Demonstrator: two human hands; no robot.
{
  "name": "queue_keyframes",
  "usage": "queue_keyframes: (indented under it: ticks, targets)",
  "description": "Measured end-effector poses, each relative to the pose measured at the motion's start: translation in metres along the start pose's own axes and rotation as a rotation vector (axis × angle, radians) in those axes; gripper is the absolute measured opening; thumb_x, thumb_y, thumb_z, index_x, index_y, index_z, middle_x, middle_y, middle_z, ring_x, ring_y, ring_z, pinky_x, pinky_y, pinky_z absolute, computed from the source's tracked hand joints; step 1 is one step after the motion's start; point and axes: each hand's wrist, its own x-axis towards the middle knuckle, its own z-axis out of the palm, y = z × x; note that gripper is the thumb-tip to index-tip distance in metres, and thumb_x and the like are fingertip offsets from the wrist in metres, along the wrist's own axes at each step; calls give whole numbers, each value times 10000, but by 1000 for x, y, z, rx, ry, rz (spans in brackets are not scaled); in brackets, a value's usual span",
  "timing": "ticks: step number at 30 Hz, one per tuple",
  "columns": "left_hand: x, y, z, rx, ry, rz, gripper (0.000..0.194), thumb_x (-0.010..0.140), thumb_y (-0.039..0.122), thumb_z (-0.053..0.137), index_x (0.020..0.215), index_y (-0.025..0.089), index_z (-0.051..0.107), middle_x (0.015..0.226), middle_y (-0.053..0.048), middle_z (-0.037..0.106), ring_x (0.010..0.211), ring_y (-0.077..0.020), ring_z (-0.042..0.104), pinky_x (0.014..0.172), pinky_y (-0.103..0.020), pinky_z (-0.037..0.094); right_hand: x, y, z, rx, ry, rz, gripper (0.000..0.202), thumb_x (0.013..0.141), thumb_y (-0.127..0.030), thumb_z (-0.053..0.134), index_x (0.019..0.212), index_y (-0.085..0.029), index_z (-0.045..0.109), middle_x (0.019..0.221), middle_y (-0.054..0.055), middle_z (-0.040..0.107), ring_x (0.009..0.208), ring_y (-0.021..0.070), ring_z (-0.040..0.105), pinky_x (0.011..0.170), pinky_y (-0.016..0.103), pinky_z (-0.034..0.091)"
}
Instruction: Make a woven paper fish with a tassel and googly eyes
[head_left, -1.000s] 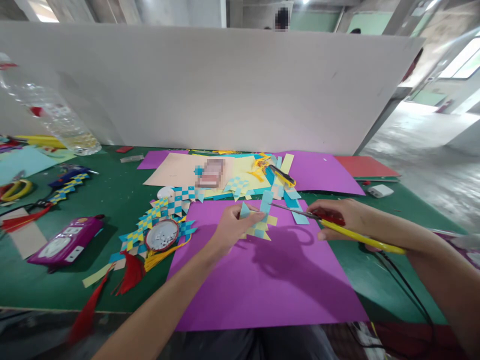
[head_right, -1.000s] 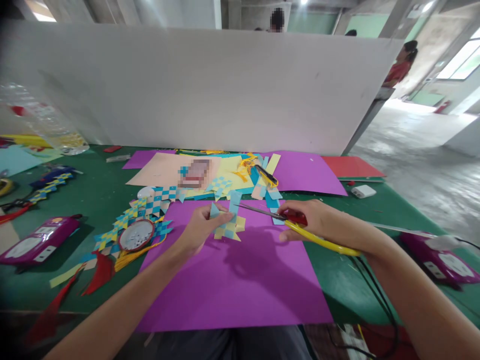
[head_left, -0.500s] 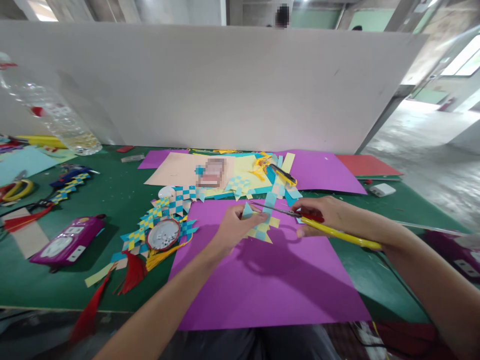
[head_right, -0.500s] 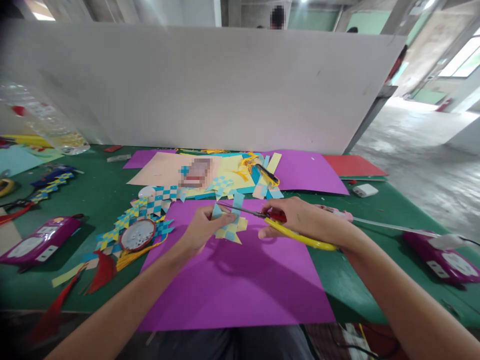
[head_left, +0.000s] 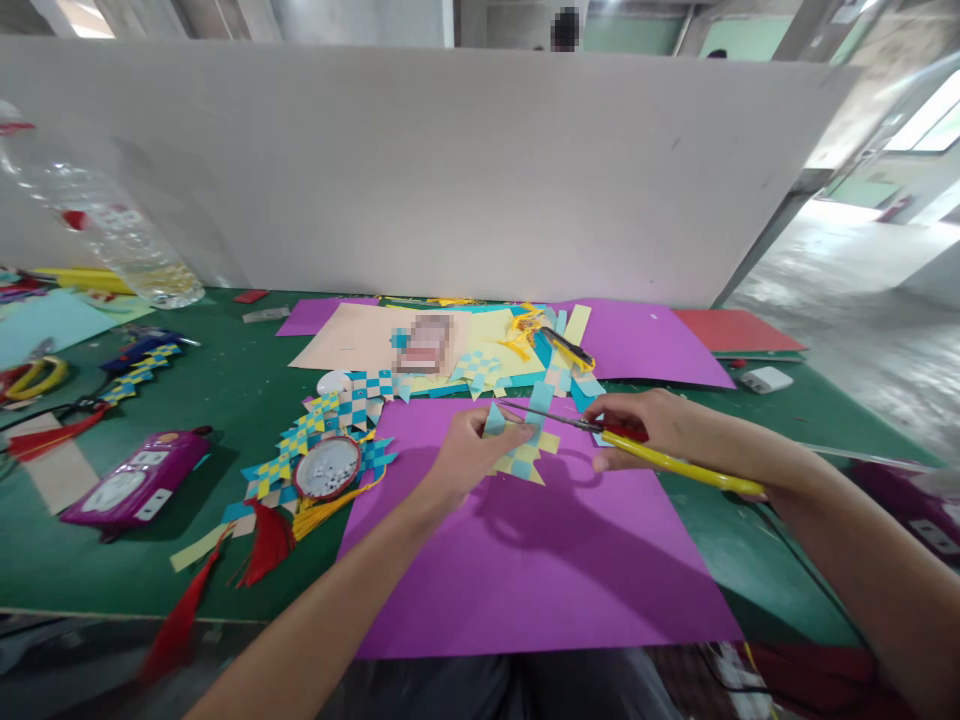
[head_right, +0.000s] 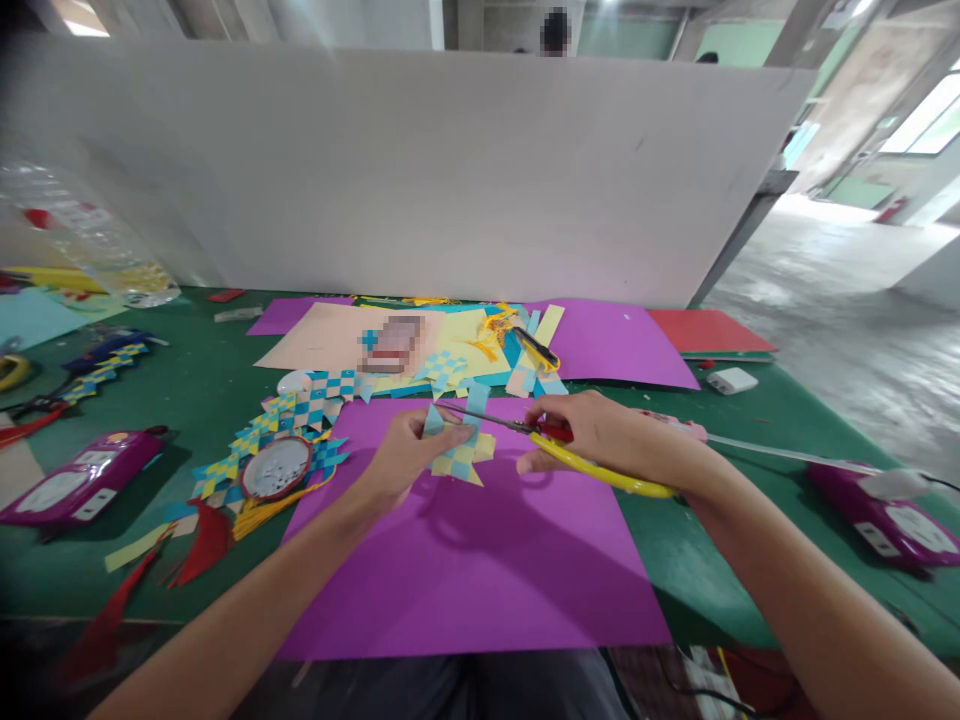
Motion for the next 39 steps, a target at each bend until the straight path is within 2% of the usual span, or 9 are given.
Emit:
queue_keyframes:
  ticks: [9,17,20,24,27,30,33,34,39]
  targets:
    - [1,-2,1,2,30,11,295,598,425,811,642,161,687,612,-27,691,537,-144,618,459,-217,439,2,4,2,-2,19,16,518,722,-651,635,1049,-250,660,664,-10,610,561,147,519,525,255,356]
    - [0,-1,-1,-4,15,0,301,624,427,805,672,157,680,613,-15,689,557,-158,642,474,-224,457,1,0,5,17,45,65,456,720,-627,647,958,-240,669,584,-33,578,532,139,494,495,254,331]
    - [0,-1,0,-31,27,-25,293,626,410,808,710,162,678,623,-11,693,553,-168,649,459,-227,455,1,3,4,48,119,62,458,742,-613,631,988,-228,651,698,4,646,611,169,563,550,268,380]
    - [4,-3,-6,-87,43,14,267,672,394,794,757,163,689,671,-6,702,574,-152,646,503,-227,493,-1,9,6,37,177,64,541,760,-571,642,1169,-229,548,981,65,683,813,238,631,697,316,441]
    - [10,1,-18,-267,160,92,233,661,320,817,775,161,690,696,18,686,611,-109,634,563,-188,505,3,13,21,-27,236,121,454,824,-507,586,1155,-203,524,1026,95,673,867,255,637,732,327,442]
    - [15,11,-32,-598,296,61,163,695,226,786,793,152,679,672,23,662,591,-88,622,535,-165,491,16,20,48,-177,327,198,299,892,-375,499,1108,-174,544,995,105,665,859,235,637,707,304,429]
    - [18,19,-40,-884,307,39,25,810,165,666,807,140,661,656,13,644,579,-81,615,523,-170,495,31,30,71,-290,375,247,290,878,-279,512,1130,-143,553,1011,122,652,920,244,628,739,303,430]
    - [18,20,-42,-938,300,31,44,841,152,628,812,137,656,661,9,643,576,-78,614,518,-170,495,35,32,76,-311,385,249,298,872,-260,516,1138,-130,555,1018,134,648,943,254,622,766,315,433]
    - [19,21,-42,-997,320,16,98,890,139,575,826,128,648,667,2,641,561,-82,614,488,-176,490,29,24,80,-459,436,195,266,872,-203,494,1070,-72,614,995,210,626,1010,342,572,863,456,434]
